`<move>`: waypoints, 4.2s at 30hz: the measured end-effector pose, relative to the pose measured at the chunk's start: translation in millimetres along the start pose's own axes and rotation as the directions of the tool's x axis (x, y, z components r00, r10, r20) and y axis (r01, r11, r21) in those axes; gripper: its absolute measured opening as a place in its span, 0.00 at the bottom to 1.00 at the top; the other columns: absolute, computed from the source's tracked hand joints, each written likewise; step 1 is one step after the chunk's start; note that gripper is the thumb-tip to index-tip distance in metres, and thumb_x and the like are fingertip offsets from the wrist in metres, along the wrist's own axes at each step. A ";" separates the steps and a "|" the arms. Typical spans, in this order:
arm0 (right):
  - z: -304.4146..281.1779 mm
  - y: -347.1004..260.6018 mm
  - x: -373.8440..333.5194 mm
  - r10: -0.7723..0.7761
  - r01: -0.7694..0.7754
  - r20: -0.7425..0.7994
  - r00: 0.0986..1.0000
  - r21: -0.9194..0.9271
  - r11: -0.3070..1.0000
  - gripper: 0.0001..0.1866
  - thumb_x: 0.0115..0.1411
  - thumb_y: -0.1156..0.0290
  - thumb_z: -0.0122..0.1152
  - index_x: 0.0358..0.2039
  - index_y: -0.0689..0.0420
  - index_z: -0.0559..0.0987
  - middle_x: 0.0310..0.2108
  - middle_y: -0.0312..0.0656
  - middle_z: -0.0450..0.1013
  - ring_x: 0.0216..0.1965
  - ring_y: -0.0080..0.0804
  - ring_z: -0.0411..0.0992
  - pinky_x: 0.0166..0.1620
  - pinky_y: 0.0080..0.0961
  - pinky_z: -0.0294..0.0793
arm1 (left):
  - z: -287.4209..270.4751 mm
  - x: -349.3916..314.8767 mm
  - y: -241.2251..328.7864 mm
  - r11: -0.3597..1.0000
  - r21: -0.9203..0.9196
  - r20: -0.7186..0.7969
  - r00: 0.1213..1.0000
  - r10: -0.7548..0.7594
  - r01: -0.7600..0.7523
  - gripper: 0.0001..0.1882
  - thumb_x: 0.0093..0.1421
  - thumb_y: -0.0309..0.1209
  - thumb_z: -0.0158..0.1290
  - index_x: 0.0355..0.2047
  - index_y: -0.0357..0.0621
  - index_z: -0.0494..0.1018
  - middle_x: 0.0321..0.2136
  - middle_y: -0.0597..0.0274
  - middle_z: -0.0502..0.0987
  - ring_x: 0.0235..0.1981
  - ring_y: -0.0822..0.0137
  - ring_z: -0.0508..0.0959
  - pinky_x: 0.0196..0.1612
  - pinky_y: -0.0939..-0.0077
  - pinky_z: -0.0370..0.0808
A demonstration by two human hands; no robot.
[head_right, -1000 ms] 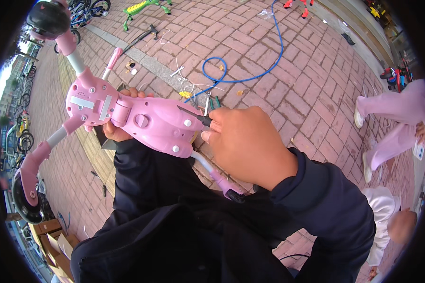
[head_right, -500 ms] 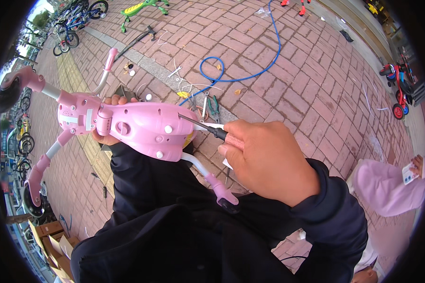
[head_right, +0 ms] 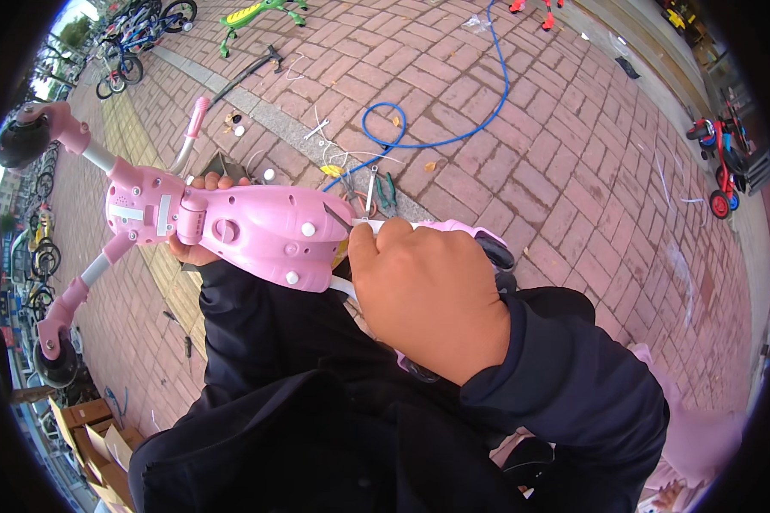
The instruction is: The person assembles a pink children's scooter on a paved sidewalk. They use a screwdriver to tighten screws on the handlebar stem and deck, rotate the scooter to access different sides, and secure the components.
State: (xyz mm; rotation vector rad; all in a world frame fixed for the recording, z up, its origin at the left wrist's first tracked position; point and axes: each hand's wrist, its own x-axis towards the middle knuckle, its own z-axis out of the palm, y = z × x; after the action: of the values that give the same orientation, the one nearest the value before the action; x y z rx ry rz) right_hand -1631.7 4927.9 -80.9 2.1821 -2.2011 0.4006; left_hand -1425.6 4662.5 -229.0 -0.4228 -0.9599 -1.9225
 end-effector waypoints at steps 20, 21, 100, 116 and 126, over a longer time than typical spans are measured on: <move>-21.9 5.4 -30.1 0.113 -0.136 0.078 0.991 0.438 0.889 0.09 0.62 0.66 0.67 0.32 0.54 0.75 0.22 0.41 0.74 0.25 0.47 0.76 0.26 0.43 0.71 | -1.7 -4.2 6.1 0.997 0.071 -0.141 0.990 0.010 0.000 0.41 0.55 0.59 0.61 0.54 0.37 0.67 0.49 0.54 0.71 0.58 0.51 0.71 0.70 0.39 0.62; -16.7 5.5 -27.9 0.118 -0.141 0.080 0.990 0.432 0.891 0.09 0.62 0.66 0.67 0.32 0.55 0.75 0.22 0.41 0.74 0.25 0.47 0.76 0.26 0.43 0.71 | -1.3 -3.9 6.4 0.997 0.077 -0.145 0.989 0.004 0.007 0.41 0.55 0.59 0.61 0.54 0.37 0.67 0.49 0.54 0.71 0.58 0.51 0.71 0.70 0.39 0.62; 19.3 47.9 -44.3 0.195 -0.270 0.224 0.955 0.385 0.883 0.10 0.61 0.64 0.66 0.31 0.58 0.79 0.25 0.47 0.78 0.30 0.52 0.78 0.33 0.44 0.76 | 16.5 -7.4 2.6 0.979 0.198 -0.202 0.979 -0.014 0.055 0.40 0.57 0.59 0.59 0.57 0.37 0.70 0.51 0.51 0.72 0.58 0.50 0.73 0.69 0.38 0.62; 42.8 18.4 -27.1 0.080 -0.131 0.257 0.963 0.189 0.973 0.12 0.57 0.61 0.69 0.33 0.56 0.79 0.23 0.42 0.76 0.31 0.43 0.80 0.30 0.43 0.76 | 30.1 -20.2 5.1 0.974 0.215 -0.227 0.974 -0.026 0.076 0.40 0.56 0.57 0.61 0.57 0.36 0.70 0.52 0.49 0.75 0.57 0.49 0.75 0.68 0.40 0.66; 50.8 33.3 -37.0 -0.046 0.014 0.167 0.985 0.191 0.981 0.09 0.62 0.67 0.62 0.40 0.56 0.79 0.23 0.46 0.75 0.25 0.49 0.77 0.30 0.48 0.74 | 35.7 -20.1 -2.8 0.970 0.213 -0.288 0.956 -0.054 0.119 0.41 0.55 0.54 0.63 0.57 0.31 0.69 0.50 0.45 0.75 0.56 0.47 0.76 0.66 0.42 0.70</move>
State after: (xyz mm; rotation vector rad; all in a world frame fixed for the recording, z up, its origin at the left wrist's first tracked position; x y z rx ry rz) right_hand -1655.1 4954.2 -142.7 2.4288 -2.2989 0.4560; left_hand -1420.6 4702.2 -220.0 0.0281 -1.0083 -1.8611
